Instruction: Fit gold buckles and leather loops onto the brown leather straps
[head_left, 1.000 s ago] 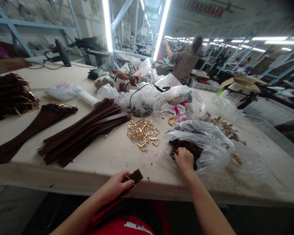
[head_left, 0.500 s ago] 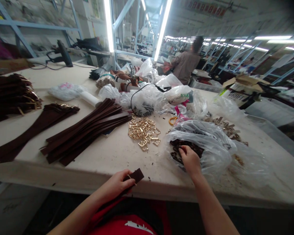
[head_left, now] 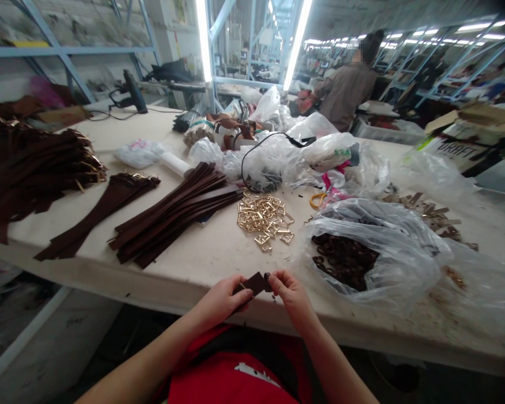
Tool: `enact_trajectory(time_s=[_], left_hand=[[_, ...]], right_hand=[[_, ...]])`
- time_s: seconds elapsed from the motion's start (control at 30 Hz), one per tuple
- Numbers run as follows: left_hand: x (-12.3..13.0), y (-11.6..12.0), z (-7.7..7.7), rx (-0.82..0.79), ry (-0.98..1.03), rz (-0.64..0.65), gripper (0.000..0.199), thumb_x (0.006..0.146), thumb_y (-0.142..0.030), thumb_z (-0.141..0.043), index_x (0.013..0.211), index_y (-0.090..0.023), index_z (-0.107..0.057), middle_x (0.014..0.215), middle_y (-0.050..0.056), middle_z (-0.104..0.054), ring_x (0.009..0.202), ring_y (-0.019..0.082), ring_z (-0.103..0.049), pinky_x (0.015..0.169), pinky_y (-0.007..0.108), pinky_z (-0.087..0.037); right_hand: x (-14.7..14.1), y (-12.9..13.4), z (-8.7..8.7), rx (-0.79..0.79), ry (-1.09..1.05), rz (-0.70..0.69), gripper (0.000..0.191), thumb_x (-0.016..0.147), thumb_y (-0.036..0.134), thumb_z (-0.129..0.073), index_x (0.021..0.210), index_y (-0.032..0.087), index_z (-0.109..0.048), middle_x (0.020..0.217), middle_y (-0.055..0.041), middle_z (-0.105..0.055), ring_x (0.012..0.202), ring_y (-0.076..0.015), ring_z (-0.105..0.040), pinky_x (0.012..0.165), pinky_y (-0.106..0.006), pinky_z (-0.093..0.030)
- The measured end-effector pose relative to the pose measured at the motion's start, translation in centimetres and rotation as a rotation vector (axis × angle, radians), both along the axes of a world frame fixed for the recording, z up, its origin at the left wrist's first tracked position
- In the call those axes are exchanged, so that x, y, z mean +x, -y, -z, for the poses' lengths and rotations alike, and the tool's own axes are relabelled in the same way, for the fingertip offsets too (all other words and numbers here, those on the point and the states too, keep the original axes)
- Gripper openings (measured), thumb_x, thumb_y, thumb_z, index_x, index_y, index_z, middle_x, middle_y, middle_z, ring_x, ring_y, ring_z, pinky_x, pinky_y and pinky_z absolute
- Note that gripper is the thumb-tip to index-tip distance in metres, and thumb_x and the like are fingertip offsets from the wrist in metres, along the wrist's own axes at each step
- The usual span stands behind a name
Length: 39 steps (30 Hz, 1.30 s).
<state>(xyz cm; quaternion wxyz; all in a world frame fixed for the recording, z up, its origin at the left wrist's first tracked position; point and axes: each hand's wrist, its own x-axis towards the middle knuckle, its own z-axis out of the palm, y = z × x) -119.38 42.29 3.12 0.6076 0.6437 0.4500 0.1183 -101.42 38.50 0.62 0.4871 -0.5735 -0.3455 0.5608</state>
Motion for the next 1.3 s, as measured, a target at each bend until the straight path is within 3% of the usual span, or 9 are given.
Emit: enact_trajectory(time_s=[0.37, 0.47, 0.57, 0.67, 0.8, 0.9, 1.0, 1.17, 1.3], left_hand=[[0.2, 0.3, -0.6, 0.061, -0.071, 0.122, 0.02, 0.078, -0.034, -0.046, 0.082, -0.017, -0.056, 0.069, -0.001, -0.062, 0.061, 0.014, -0.055, 0.056, 0.022, -0.036], [0.1, 0.3, -0.2, 0.064, -0.078, 0.099, 0.019, 0.077, -0.033, -0.046, 0.081, -0.017, -0.056, 0.067, -0.001, -0.061, 0.06, 0.014, -0.054, 0.055, 0.022, -0.036], [0.1, 0.4, 0.4, 0.08, -0.066, 0.038, 0.02, 0.078, -0.033, -0.046, 0.083, -0.017, -0.055, 0.069, 0.0, -0.062, 0.062, 0.014, -0.055, 0.056, 0.022, -0.038], [0.0, 0.4, 0.4, 0.067, -0.055, -0.02, 0.023, 0.076, -0.031, -0.049, 0.092, -0.016, -0.052, 0.074, 0.001, -0.064, 0.064, 0.015, -0.057, 0.058, 0.023, -0.04], [-0.4, 0.1, -0.4, -0.022, 0.007, 0.008, 0.042, 0.075, -0.024, -0.047, 0.115, -0.015, -0.04, 0.077, 0.001, -0.065, 0.071, 0.014, -0.057, 0.063, 0.023, -0.042], [-0.5, -0.2, -0.6, -0.054, 0.042, -0.021, 0.042, 0.076, -0.023, -0.047, 0.116, -0.013, -0.04, 0.085, 0.003, -0.064, 0.073, 0.014, -0.056, 0.064, 0.023, -0.041], [-0.5, -0.1, -0.4, -0.067, 0.084, -0.037, 0.043, 0.076, -0.025, -0.048, 0.116, -0.013, -0.04, 0.083, 0.003, -0.063, 0.07, 0.013, -0.055, 0.061, 0.022, -0.04], [-0.4, 0.2, -0.6, -0.028, 0.079, 0.004, 0.041, 0.077, -0.025, -0.048, 0.116, -0.014, -0.043, 0.091, 0.004, -0.064, 0.079, 0.015, -0.056, 0.067, 0.023, -0.042], [-0.5, 0.2, -0.8, 0.02, 0.067, 0.037, 0.042, 0.077, -0.023, -0.046, 0.118, -0.015, -0.042, 0.094, 0.005, -0.064, 0.085, 0.016, -0.058, 0.076, 0.025, -0.042]], right_hand=[[-1.2, 0.1, 0.9, 0.011, -0.052, 0.076, 0.031, 0.062, 0.043, -0.069, 0.075, 0.018, -0.056, 0.065, 0.0037, -0.053, 0.062, -0.0108, -0.048, 0.061, -0.023, -0.038], [-2.0, 0.1, 1.3, -0.025, -0.073, 0.079, 0.032, 0.065, 0.045, -0.066, 0.083, 0.019, -0.06, 0.069, 0.0021, -0.057, 0.066, -0.0119, -0.05, 0.064, -0.024, -0.039], [-3.0, 0.3, 1.6, -0.065, -0.114, -0.012, 0.033, 0.071, 0.048, -0.06, 0.082, 0.018, -0.062, 0.071, 0.0002, -0.06, 0.064, -0.0117, -0.05, 0.06, -0.024, -0.038], [-3.5, 0.5, 1.8, -0.054, -0.156, -0.017, 0.03, 0.072, 0.047, -0.06, 0.079, 0.017, -0.061, 0.069, 0.0011, -0.059, 0.059, -0.01, -0.047, 0.056, -0.022, -0.035], [-3.2, 0.5, 1.9, -0.059, -0.143, 0.026, 0.03, 0.069, 0.046, -0.064, 0.074, 0.016, -0.061, 0.063, 0.0027, -0.056, 0.057, -0.0093, -0.045, 0.056, -0.022, -0.034], [-3.0, 0.5, 2.0, -0.041, -0.181, 0.022, 0.034, 0.072, 0.05, -0.059, 0.07, 0.017, -0.061, 0.06, 0.0024, -0.055, 0.057, -0.01, -0.044, 0.056, -0.023, -0.034], [-3.3, 0.8, 2.2, -0.053, -0.357, 0.077, 0.044, 0.077, 0.059, -0.045, 0.071, 0.018, -0.062, 0.064, -0.0003, -0.058, 0.062, -0.013, -0.048, 0.06, -0.026, -0.038], [-3.8, 1.4, 2.5, -0.12, -0.397, 0.052, 0.018, 0.068, 0.034, -0.068, 0.076, 0.018, -0.063, 0.066, 0.0021, -0.059, 0.059, -0.0094, -0.046, 0.057, -0.021, -0.036], [-3.9, 1.9, 2.6, -0.25, -0.488, -0.071, 0.027, 0.07, 0.037, -0.065, 0.09, 0.018, -0.062, 0.075, 0.0003, -0.06, 0.061, -0.0082, -0.049, 0.054, -0.018, -0.036]])
